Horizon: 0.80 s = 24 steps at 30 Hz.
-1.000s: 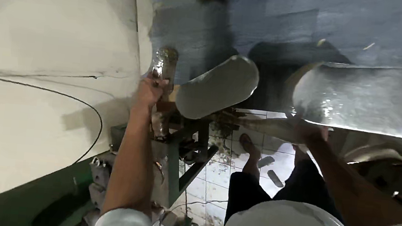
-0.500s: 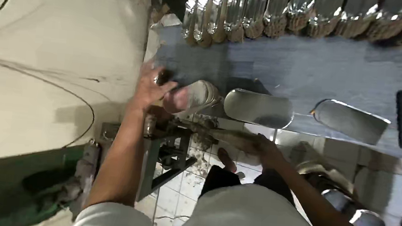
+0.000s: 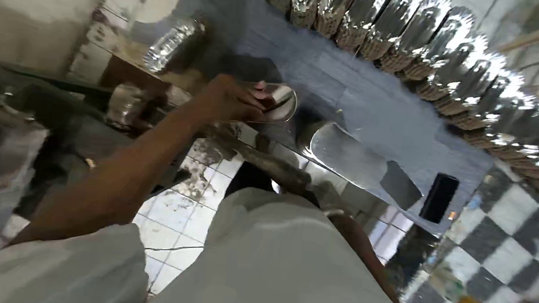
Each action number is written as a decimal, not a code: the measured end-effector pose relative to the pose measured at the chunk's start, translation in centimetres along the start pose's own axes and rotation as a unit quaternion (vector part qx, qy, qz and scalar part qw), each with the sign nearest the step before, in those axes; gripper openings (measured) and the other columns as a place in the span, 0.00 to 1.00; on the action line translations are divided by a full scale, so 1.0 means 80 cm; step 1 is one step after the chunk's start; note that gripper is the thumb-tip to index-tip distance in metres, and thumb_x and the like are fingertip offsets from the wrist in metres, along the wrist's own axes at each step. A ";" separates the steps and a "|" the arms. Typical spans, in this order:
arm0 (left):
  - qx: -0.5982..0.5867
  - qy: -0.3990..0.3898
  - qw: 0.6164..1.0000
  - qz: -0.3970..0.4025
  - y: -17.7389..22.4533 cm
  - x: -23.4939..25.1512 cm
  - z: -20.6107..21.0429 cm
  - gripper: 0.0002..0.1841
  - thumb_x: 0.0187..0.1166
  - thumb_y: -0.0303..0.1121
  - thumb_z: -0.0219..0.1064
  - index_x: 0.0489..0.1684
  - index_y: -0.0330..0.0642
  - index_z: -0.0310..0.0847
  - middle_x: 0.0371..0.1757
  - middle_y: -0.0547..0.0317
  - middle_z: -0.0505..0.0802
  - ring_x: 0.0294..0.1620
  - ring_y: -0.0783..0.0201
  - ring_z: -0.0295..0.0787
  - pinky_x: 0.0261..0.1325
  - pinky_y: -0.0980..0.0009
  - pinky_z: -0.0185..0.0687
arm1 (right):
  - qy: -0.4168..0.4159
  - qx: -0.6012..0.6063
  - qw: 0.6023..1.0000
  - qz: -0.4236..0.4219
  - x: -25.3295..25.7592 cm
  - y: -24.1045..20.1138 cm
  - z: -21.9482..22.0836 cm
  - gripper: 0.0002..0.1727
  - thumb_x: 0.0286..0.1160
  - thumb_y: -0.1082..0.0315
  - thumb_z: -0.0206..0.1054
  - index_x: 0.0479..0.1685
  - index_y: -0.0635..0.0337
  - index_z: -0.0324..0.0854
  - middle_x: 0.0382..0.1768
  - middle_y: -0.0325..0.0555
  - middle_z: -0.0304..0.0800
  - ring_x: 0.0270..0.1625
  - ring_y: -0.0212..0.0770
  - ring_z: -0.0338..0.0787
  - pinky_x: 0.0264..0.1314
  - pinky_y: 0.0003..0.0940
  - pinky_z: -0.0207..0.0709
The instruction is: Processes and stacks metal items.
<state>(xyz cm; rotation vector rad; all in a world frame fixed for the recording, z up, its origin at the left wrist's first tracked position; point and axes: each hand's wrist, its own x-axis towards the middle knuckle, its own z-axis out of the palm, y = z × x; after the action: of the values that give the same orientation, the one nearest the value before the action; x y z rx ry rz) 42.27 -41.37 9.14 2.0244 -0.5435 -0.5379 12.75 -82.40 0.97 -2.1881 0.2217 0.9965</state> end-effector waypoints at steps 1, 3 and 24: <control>-0.035 -0.001 0.999 0.012 -0.005 -0.001 0.000 0.06 0.70 0.30 0.76 0.38 0.40 0.96 0.62 0.58 0.95 0.75 0.63 0.84 0.85 0.63 0.72 | 0.068 0.018 0.995 -0.069 -0.010 -0.032 -0.017 0.19 0.88 0.64 0.59 0.64 0.68 0.86 0.59 0.60 0.92 0.63 0.50 0.92 0.74 0.46 0.81; -0.072 0.004 0.995 0.070 -0.020 -0.002 0.001 0.06 0.72 0.28 0.73 0.36 0.35 0.95 0.60 0.53 0.95 0.76 0.56 0.84 0.89 0.58 0.66 | 0.210 0.019 0.956 -0.206 -0.014 -0.105 -0.046 0.15 0.85 0.67 0.61 0.50 0.69 0.90 0.46 0.54 0.95 0.50 0.39 0.94 0.60 0.34 0.88; -0.508 0.449 0.703 -0.214 0.206 -0.301 0.204 0.22 0.94 0.42 0.37 0.50 0.52 0.82 0.39 0.66 0.95 0.41 0.69 0.94 0.44 0.67 0.93 | -0.092 0.102 0.938 -0.317 0.119 -0.200 -0.216 0.06 0.70 0.72 0.74 0.41 0.63 0.92 0.53 0.46 0.94 0.52 0.35 0.91 0.60 0.37 0.86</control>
<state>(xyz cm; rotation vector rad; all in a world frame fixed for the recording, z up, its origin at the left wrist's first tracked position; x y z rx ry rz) 10.88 -46.27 19.70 1.0465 0.7348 0.0077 36.25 -81.01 10.49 -1.7748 -0.4303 0.7537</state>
